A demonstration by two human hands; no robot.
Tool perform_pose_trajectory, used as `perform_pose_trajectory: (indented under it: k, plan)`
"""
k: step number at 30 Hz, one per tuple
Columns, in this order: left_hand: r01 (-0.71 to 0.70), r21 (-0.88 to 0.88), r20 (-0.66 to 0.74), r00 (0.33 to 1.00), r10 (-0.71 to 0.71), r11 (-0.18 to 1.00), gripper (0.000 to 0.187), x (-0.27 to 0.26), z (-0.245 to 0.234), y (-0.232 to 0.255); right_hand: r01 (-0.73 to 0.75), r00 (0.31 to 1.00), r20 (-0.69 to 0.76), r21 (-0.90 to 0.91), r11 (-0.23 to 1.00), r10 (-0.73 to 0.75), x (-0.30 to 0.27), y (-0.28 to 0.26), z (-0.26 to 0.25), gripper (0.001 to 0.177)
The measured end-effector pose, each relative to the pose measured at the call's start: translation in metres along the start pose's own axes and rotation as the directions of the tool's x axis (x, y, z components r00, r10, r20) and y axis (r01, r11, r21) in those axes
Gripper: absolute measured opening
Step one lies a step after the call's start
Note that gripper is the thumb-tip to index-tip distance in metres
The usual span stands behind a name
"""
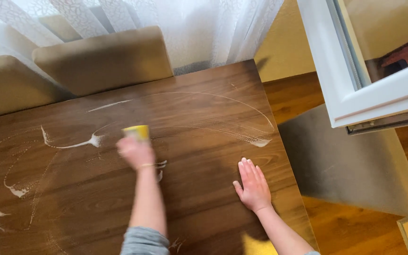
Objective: The person prepares a sponge with detergent at a sink, moves to a dining area, pulls out chairs, and scrubs the large wooden dining table with the soapy sponge.
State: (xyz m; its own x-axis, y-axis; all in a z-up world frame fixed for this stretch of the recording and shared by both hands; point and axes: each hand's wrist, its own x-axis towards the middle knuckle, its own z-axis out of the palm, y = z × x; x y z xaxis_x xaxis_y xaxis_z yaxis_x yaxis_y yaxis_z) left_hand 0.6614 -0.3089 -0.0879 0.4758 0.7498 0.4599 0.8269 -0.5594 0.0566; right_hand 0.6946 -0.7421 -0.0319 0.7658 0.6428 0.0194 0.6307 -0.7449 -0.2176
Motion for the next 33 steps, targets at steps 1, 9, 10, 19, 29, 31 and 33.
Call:
perform_pose_trajectory:
  k: [1, 9, 10, 19, 29, 31, 33]
  plan:
    - [0.001, 0.003, -0.002, 1.000, -0.001, 1.000, 0.012, -0.025, -0.004, 0.037, 0.003, 1.000, 0.000, 0.003, 1.000, -0.003, 0.006, 0.004, 0.005, 0.069]
    - [-0.379, -0.827, -0.056, 0.791, 0.609, 0.416, 0.040, -0.185, -0.075, 0.115, 0.034, 0.981, -0.184, -0.114, 0.993, -0.055, -0.001, 0.007, 0.019, 0.073]
    - [-0.380, -0.826, -0.056, 0.791, 0.609, 0.417, 0.040, -0.176, -0.065, 0.083, 0.036, 0.981, -0.184, -0.112, 0.993, -0.056, -0.001, 0.006, 0.019, 0.073]
    - [-0.117, -0.513, -0.088, 0.993, 0.083, 0.851, 0.047, -0.055, 0.009, -0.042, 0.051, 0.975, -0.208, -0.113, 0.992, -0.074, -0.001, 0.004, 0.015, 0.072]
    - [-0.409, -0.816, -0.083, 0.782, 0.618, 0.408, 0.028, -0.227, -0.097, 0.119, 0.112, 0.965, -0.240, 0.013, 0.994, -0.106, -0.004, 0.011, 0.018, 0.075]
    - [-0.415, -0.809, -0.058, 0.761, 0.646, 0.416, 0.035, -0.237, -0.112, 0.102, 0.155, 0.958, -0.252, 0.050, 0.987, -0.138, -0.011, 0.008, 0.017, 0.078]
    - [-0.330, -0.894, -0.011, 0.693, 0.721, 0.302, 0.044, -0.226, -0.138, 0.087, 0.392, 0.894, -0.284, 0.123, 0.912, -0.346, -0.015, 0.005, 0.013, 0.071]
